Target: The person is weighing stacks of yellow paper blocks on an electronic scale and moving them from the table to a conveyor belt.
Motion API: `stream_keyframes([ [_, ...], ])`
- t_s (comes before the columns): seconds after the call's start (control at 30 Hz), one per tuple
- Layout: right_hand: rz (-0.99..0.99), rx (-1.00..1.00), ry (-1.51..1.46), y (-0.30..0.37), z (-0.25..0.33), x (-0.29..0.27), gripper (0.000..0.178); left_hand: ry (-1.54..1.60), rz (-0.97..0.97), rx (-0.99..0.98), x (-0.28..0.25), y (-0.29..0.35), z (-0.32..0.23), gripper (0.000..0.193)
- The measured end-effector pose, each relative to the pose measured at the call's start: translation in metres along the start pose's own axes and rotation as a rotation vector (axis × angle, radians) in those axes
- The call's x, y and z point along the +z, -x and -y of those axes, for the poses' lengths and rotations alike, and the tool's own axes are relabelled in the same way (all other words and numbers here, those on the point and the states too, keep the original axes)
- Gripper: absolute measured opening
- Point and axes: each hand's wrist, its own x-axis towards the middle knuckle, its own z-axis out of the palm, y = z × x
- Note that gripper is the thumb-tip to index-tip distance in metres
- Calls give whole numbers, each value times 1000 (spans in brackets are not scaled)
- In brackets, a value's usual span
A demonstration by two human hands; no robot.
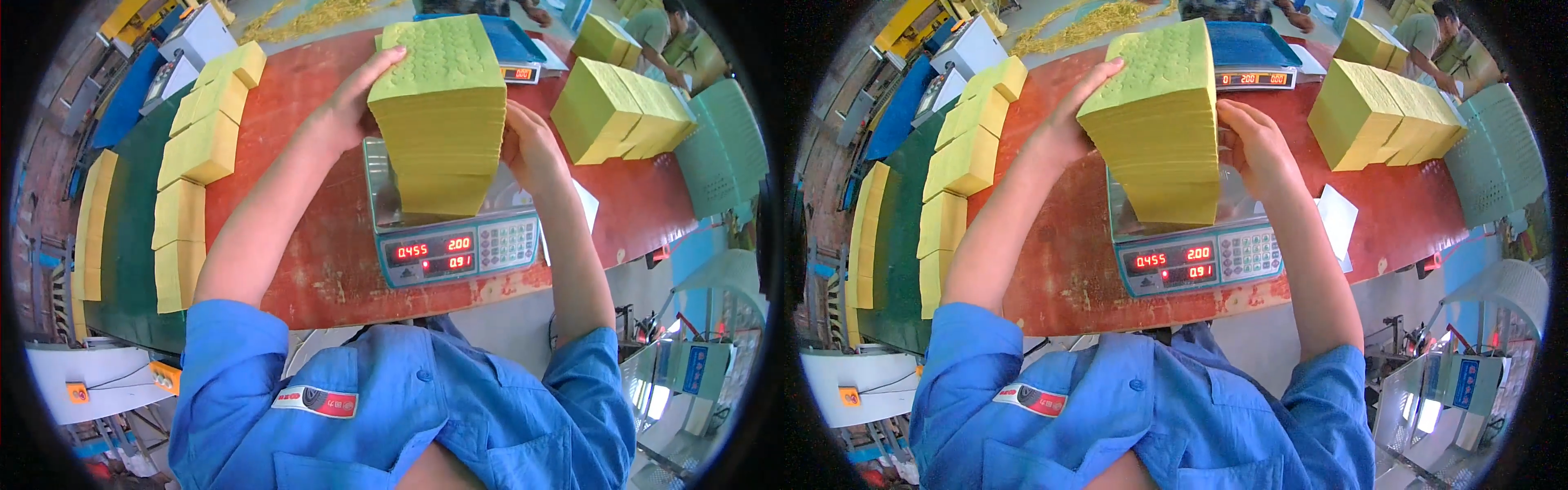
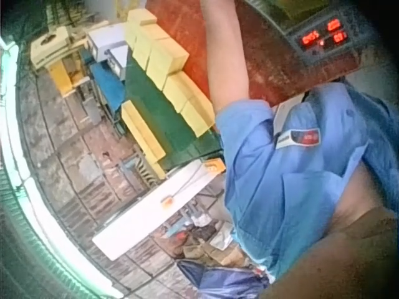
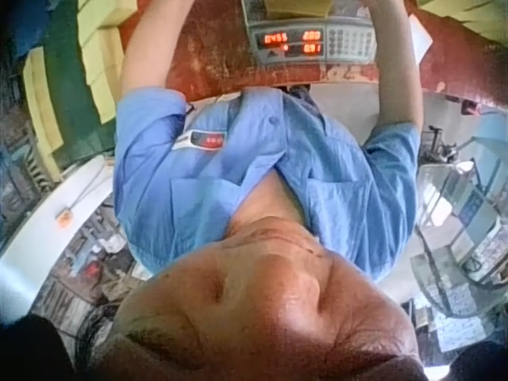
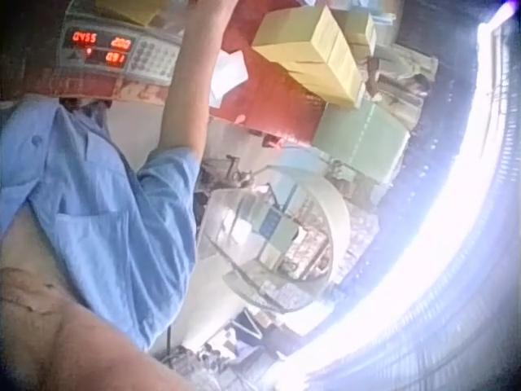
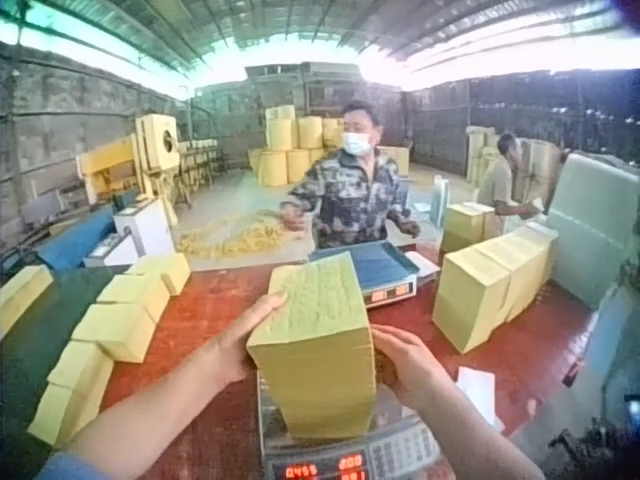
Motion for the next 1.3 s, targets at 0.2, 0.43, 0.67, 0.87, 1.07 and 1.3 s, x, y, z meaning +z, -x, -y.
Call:
stream_keyframes([
  [0.2, -84, -34, 35, -1, -4, 10, 35, -54, -74, -2, 4, 2, -1, 60],
  [0.43, -150, -117, 127, 7, -9, 12, 36, -131, -117, -25, 13, 6, -2, 60],
  [0.67, -196, -201, 130, 3, -24, 10, 36, -310, -68, -15, 5, 0, 5, 82],
  [0.87, -271, -161, 137, 11, -20, 14, 37, -406, -181, 21, 22, 12, 3, 79],
  [1.07, -252, -279, 246, 7, -41, -3, 42, -290, -216, 90, 15, 13, 11, 70],
  [1.3, -254, -175, 183, 0, -93, -12, 64, 161, -293, 231, 13, 16, 117, 71],
])
